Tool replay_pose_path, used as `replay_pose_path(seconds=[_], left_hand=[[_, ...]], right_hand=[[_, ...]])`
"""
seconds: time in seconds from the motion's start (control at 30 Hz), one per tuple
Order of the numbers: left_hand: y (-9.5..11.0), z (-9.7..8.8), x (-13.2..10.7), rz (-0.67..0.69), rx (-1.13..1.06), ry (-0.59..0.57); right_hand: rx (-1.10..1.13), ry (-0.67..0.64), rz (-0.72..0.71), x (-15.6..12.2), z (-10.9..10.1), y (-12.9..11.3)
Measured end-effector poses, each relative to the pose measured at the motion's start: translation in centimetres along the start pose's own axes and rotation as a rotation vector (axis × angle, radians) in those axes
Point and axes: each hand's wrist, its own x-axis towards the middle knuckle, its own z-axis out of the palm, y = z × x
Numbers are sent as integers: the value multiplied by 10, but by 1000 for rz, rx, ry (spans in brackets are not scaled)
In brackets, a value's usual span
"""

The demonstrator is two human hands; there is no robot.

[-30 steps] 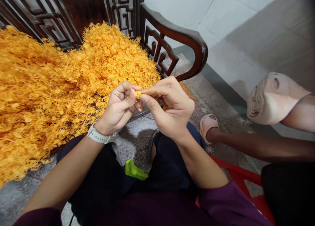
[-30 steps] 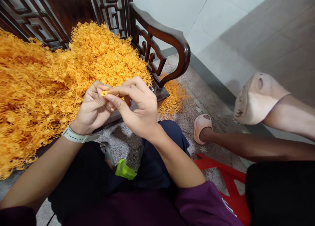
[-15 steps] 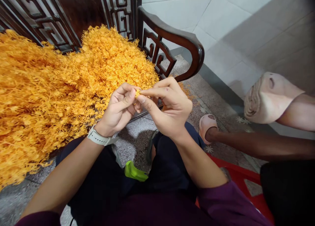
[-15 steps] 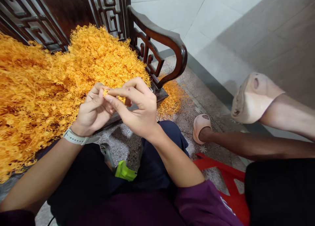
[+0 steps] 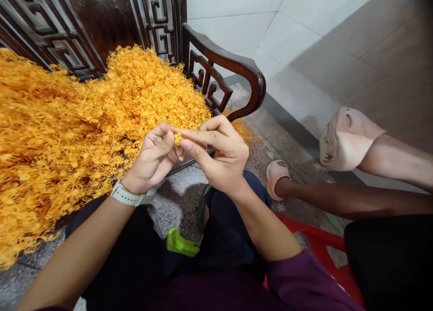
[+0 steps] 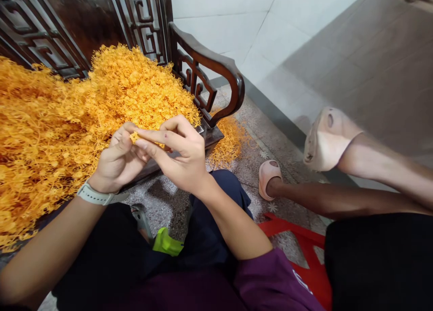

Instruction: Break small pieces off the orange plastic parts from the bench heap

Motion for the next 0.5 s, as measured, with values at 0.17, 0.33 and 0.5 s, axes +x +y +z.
replay_pose_path(seconds=[0.17,0.33,0.5], left_hand=[[0,1,-1,-13,-8,35],[-1,0,0,-2,-2,14],[-1,1,1,-7,20,23]], right_hand=[[1,-9,-2,-1,1,1],[7,-16,-15,0,1,0],[69,-14,-43,2,0,-3]])
